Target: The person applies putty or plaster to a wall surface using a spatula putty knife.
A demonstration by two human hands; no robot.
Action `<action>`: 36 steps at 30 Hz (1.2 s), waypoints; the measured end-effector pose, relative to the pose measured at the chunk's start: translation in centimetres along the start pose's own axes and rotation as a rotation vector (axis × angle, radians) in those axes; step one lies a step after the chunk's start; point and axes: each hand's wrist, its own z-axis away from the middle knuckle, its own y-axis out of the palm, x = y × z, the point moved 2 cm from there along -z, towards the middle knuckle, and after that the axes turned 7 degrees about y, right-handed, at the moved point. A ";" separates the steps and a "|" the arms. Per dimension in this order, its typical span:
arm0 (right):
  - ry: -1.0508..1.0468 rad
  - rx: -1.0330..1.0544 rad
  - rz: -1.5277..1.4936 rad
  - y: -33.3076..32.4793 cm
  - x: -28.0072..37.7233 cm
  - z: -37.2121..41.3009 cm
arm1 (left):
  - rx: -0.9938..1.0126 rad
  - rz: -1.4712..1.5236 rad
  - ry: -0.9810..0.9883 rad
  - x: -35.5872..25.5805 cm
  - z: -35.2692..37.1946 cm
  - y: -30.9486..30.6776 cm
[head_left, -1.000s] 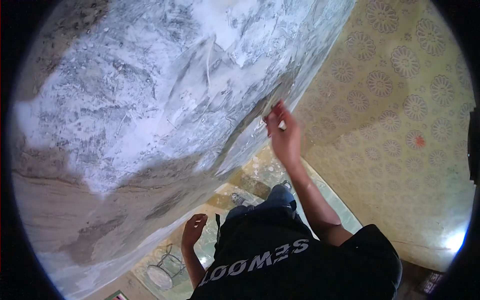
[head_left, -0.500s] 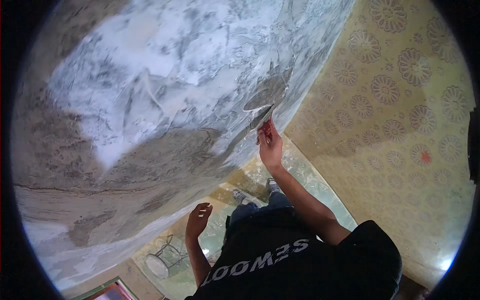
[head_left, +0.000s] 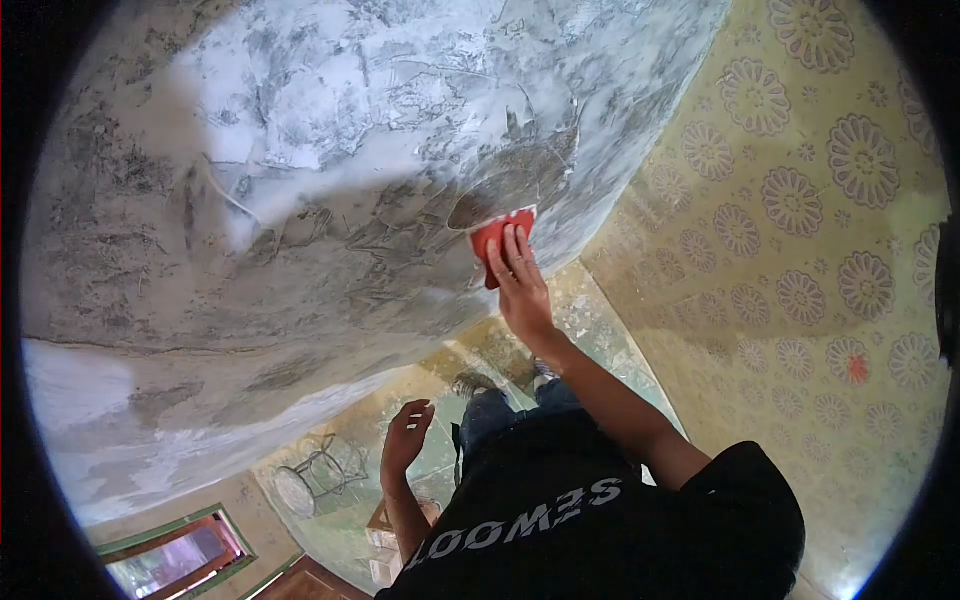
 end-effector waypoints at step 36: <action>0.633 -0.006 -1.036 3.7 4.5 0.4 | -0.144 0.045 -0.129 1.2 3.6 -0.5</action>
